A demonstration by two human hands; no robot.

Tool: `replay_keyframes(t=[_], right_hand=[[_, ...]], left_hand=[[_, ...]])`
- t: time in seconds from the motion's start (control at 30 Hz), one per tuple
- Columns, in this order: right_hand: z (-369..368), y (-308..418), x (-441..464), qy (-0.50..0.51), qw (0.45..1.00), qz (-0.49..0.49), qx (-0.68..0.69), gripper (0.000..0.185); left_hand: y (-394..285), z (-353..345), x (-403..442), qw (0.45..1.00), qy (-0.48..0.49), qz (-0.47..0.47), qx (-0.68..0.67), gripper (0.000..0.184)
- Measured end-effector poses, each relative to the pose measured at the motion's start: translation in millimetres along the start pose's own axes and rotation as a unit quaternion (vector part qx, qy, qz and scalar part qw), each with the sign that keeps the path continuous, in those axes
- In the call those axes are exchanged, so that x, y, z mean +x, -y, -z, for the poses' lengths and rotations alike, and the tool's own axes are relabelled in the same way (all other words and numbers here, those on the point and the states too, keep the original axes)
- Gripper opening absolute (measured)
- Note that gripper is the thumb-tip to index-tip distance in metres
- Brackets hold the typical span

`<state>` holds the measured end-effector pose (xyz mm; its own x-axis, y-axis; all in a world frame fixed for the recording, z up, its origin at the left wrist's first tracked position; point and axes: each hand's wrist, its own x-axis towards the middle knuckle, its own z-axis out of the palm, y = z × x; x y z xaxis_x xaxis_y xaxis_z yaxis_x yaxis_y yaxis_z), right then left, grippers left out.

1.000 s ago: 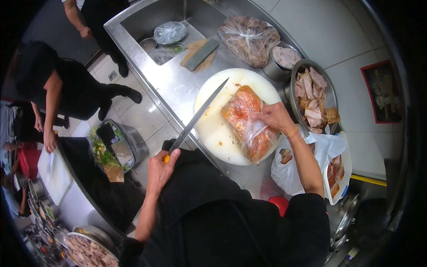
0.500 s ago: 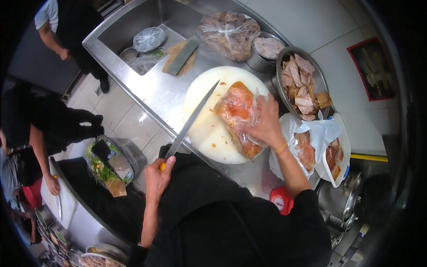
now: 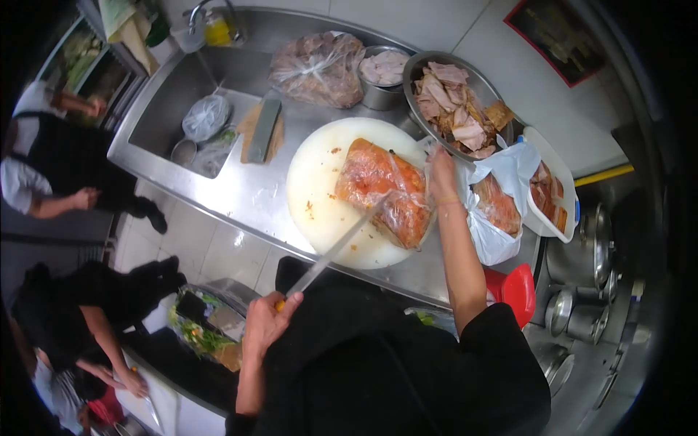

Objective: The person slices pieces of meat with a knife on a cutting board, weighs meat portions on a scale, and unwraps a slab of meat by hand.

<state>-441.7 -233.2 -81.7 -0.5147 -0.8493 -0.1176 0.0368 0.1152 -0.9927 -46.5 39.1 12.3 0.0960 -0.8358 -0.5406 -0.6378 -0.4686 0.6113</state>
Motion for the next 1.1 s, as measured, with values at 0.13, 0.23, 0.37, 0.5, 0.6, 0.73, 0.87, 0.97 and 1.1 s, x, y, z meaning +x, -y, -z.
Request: replay_keyframes(t=[0.13, 0.23, 0.37, 0.5, 0.6, 0.73, 0.87, 0.97, 1.1], right_hand=[[-37.9, 50.3, -31.0, -0.006, 0.998, -0.027, 0.058, 0.03], [-30.2, 88.9, -38.4, 0.01, 0.979, -0.124, 0.164, 0.027], [-40.9, 145.5, -58.8, 0.016, 0.964, -0.142, 0.224, 0.025], [-46.1, 174.8, -89.6, 0.062, 0.962, -0.076, 0.256, 0.024], [-46.7, 186.4, -101.1, 0.069, 0.959, -0.032, 0.273, 0.025], [-27.0, 204.7, -104.2, 0.055, 0.946, 0.025, 0.319, 0.026], [-10.3, 194.6, -121.9, -0.045, 0.96, 0.075, 0.268, 0.027], [24.4, 133.7, -114.1, -0.103, 0.975, 0.196, -0.018, 0.048], [8.9, 74.8, -144.1, -0.075, 0.893, 0.067, -0.44, 0.114]], left_hand=[[5.5, 14.2, -4.0, 0.999, 0.023, -0.011, 0.038, 0.062], [11.2, 23.2, -5.0, 0.998, 0.018, -0.025, 0.055, 0.063], [13.4, 35.9, -8.1, 0.998, 0.028, -0.033, 0.051, 0.063], [22.2, 42.6, 1.4, 0.997, 0.018, -0.055, 0.053, 0.063], [32.1, 39.5, 21.4, 0.995, 0.003, -0.079, 0.064, 0.062], [27.9, 47.2, 25.2, 0.989, -0.002, -0.08, 0.128, 0.062], [33.0, 65.2, 28.7, 0.983, -0.002, -0.074, 0.167, 0.061], [29.9, 90.3, 16.6, 0.982, 0.004, -0.049, 0.182, 0.061], [40.1, 116.6, 4.0, 0.982, -0.013, -0.008, 0.186, 0.059]])
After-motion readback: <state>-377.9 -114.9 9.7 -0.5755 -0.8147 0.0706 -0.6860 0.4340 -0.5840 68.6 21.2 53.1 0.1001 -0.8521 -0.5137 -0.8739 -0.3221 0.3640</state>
